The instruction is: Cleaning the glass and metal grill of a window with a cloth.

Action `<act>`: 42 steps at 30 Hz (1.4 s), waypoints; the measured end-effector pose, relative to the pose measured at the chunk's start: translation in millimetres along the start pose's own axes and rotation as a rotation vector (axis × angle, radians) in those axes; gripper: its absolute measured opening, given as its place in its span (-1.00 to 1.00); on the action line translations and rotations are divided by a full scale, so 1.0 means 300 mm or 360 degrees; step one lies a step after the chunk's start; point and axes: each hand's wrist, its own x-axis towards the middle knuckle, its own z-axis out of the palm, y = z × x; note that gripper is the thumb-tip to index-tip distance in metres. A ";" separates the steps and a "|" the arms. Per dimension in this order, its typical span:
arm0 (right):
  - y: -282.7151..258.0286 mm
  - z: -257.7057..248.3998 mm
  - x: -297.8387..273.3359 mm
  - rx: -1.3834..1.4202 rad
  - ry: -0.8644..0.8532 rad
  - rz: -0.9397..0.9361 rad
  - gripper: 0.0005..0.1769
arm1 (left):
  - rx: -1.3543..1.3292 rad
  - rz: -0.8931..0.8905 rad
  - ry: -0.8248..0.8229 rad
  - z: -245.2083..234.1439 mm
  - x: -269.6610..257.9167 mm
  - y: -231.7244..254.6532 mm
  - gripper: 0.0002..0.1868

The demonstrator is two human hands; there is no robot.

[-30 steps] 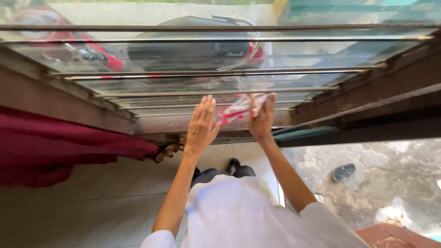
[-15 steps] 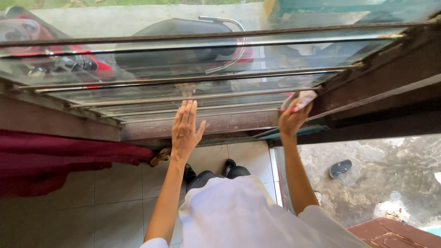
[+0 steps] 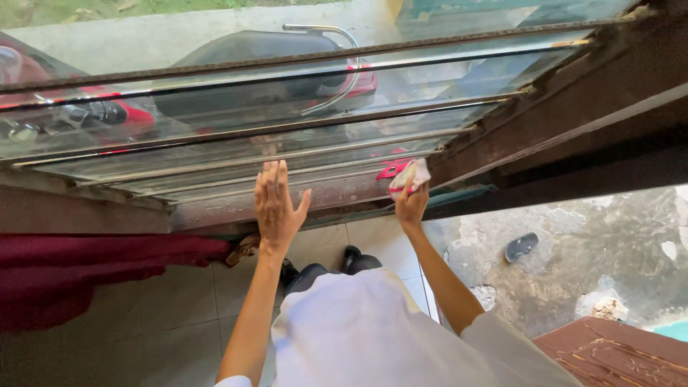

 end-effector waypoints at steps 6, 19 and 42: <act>-0.012 0.030 0.063 -0.0140 -0.0050 0.0121 -0.64 | -0.0133 0.0263 -0.0180 0.166 -0.114 0.033 -0.28; -0.043 -0.064 0.125 -0.0523 -0.0275 0.0055 -0.58 | -0.0240 0.0308 -0.0564 0.193 -0.078 0.053 -0.32; -0.108 0.056 0.026 -0.0477 -0.0286 -0.0079 -0.45 | -0.0127 0.0140 -0.0591 0.171 -0.152 -0.078 -0.22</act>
